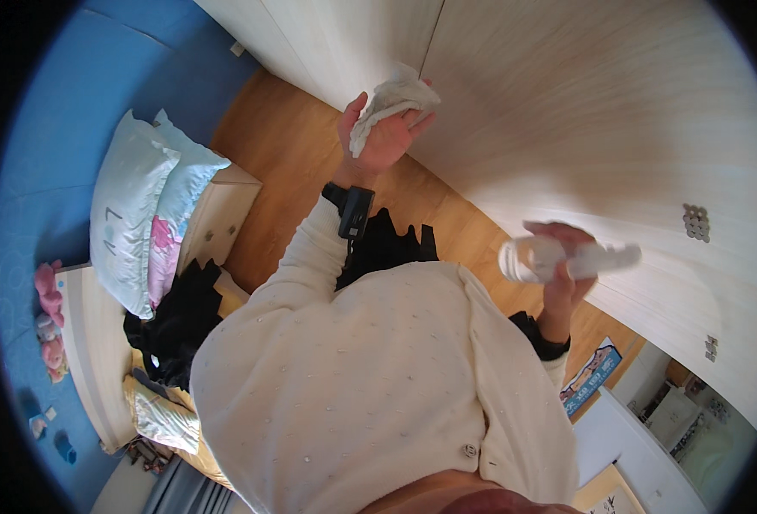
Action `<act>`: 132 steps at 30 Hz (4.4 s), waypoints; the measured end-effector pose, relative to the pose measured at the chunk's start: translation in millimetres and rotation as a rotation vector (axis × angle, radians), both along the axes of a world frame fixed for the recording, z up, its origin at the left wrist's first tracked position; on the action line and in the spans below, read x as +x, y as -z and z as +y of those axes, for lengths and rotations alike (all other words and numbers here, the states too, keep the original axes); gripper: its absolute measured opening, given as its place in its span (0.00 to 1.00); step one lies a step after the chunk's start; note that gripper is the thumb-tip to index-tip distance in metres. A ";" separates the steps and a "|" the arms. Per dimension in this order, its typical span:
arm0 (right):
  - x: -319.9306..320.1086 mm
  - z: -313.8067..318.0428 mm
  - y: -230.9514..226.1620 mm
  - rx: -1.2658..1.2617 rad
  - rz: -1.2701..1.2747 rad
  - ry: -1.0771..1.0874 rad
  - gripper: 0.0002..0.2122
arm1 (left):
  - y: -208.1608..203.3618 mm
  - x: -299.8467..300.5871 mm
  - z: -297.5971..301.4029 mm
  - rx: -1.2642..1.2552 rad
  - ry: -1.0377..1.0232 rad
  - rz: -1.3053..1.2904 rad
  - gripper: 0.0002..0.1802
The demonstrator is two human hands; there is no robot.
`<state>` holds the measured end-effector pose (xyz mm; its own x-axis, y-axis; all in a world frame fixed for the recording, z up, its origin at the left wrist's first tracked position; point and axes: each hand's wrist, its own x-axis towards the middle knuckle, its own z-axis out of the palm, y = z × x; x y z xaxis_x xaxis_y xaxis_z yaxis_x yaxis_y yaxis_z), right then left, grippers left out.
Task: The person fills a spray bottle with water at a bathroom sink, then moves into a bedroom to clean a white wardrobe. They spray the surface and wipe it with a white cloth, working across the doors and around red decorative stickers.
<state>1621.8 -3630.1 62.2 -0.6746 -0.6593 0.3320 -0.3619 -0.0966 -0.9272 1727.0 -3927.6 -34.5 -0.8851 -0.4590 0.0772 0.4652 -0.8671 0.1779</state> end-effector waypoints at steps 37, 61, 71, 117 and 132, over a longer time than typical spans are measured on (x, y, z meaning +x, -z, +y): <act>29.8 -6.5 37.1 -0.050 -0.623 -0.128 0.33 | -77.9 -2.3 8.8 -0.526 0.529 -0.506 0.28; 25.7 -6.5 24.3 0.188 0.006 -0.353 0.25 | -82.9 -16.6 4.2 -1.974 -0.386 -0.658 0.15; 39.7 2.9 10.8 0.078 -0.328 -0.337 0.21 | -65.9 -4.0 -10.9 -0.673 0.086 -0.450 0.15; -74.5 -46.6 -114.6 -0.354 0.337 -0.061 0.26 | 3.5 -129.7 -190.5 -1.035 -1.463 -1.244 0.38; -118.9 -57.2 -137.8 -0.363 0.297 -0.185 0.28 | 233.2 -177.0 -57.5 0.068 -0.704 -1.518 0.35</act>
<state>1503.0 -3687.3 200.0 -0.3990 -0.5652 0.7220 -0.5512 -0.4814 -0.6815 1550.0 -3985.1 -267.7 0.2329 -0.7382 -0.6330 0.1935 -0.6028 0.7741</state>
